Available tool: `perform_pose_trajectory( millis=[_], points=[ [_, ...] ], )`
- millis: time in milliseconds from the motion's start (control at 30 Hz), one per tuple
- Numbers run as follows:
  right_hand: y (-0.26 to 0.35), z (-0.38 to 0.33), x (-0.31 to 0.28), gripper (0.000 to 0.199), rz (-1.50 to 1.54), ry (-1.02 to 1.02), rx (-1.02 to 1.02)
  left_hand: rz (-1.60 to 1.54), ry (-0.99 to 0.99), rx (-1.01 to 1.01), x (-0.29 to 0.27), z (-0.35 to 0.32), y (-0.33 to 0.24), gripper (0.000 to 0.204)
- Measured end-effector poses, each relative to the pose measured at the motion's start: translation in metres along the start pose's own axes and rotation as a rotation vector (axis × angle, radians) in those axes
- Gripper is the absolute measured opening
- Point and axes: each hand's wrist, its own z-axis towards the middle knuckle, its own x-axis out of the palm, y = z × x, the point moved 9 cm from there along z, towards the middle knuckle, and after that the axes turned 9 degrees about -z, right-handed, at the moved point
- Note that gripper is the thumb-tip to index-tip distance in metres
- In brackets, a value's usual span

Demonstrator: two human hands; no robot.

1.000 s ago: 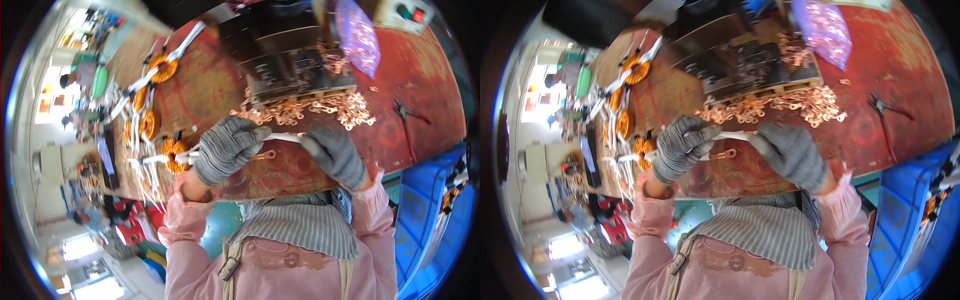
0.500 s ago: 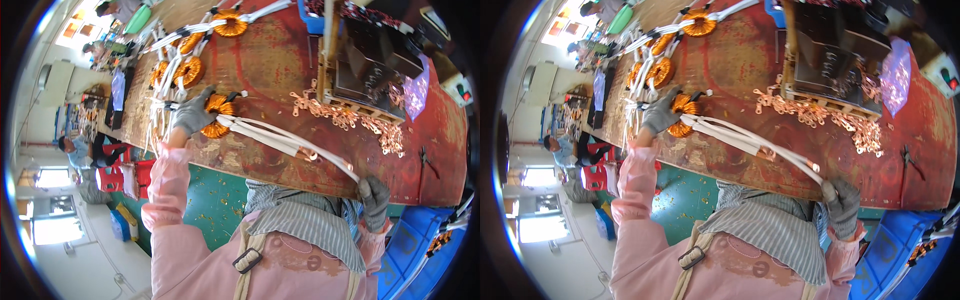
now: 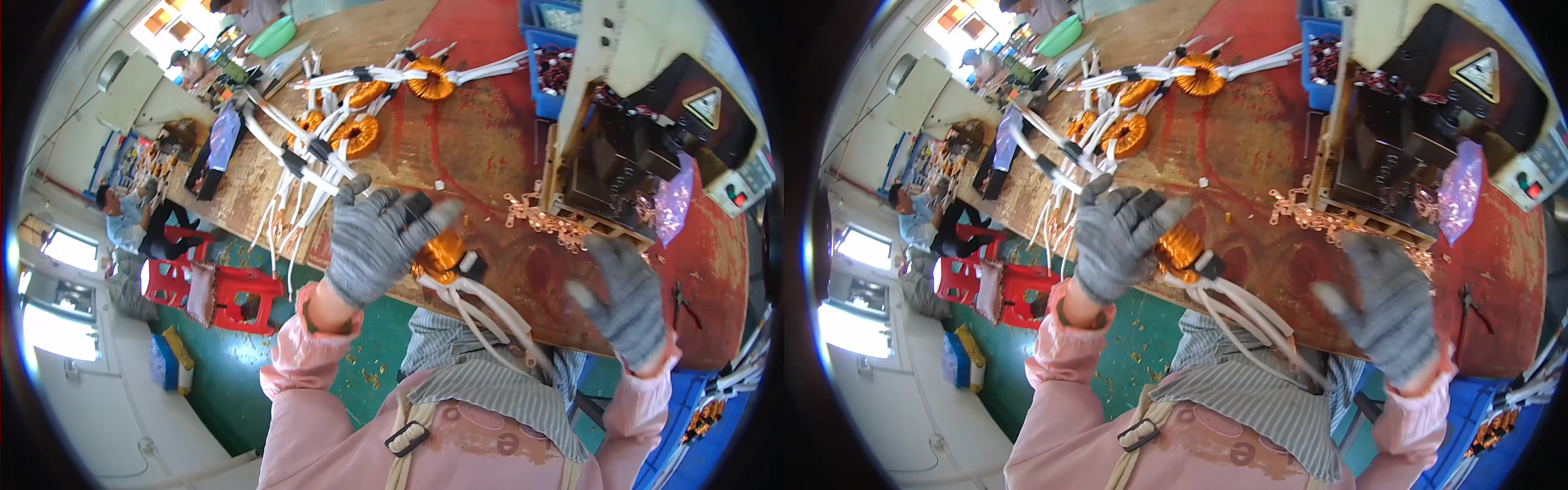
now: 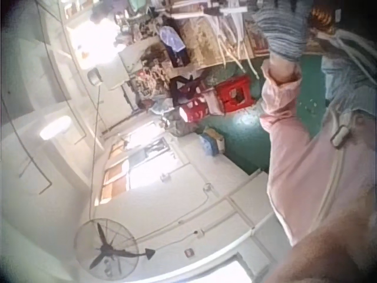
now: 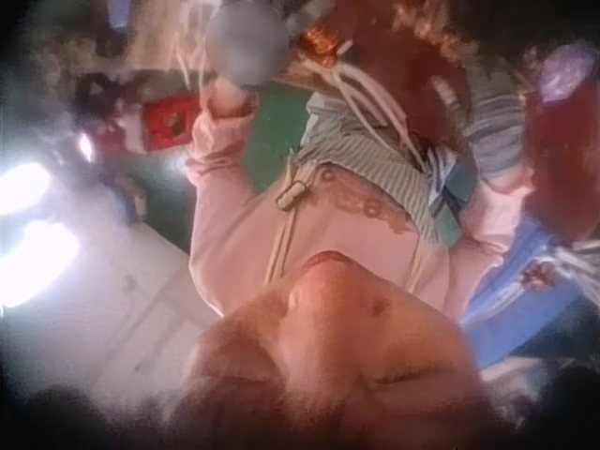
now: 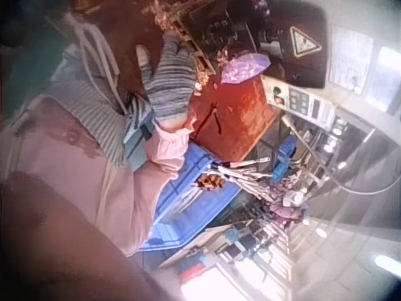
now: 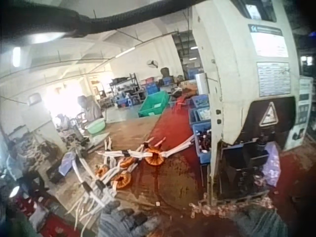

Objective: Using a pneumatic crimping machine to attach copper connectors to the ends of white electrical cables and sorting them into a bin.

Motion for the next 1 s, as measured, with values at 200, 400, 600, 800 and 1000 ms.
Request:
perform_pose_trajectory(
  millis=[200, 400, 600, 800, 1000],
  points=[
    [0.062, 0.021, -0.011, 0.04, 0.919, -0.171, -0.181, 0.157, -0.201, 0.294, -0.062, 0.053, -0.089, 0.038],
    [0.009, -0.033, -0.059, 0.053, 0.909, -0.473, 0.224, 0.222, -0.399, 0.647, -0.124, 0.086, -0.15, 0.044],
    [-0.049, -0.172, -0.162, 0.051, 0.977, -0.997, 0.386, -0.631, -0.62, 0.413, -0.143, 0.096, -0.113, 0.049],
    [-0.058, -0.414, -0.423, 0.038, -0.139, -1.207, 0.473, -0.858, -0.394, 0.493, -0.058, 0.092, -0.115, 0.041],
    [-0.065, -0.544, -0.498, 0.041, -0.863, -0.952, 1.262, -0.978, -0.194, 0.514, -0.013, 0.096, -0.146, 0.041]
  ],
)
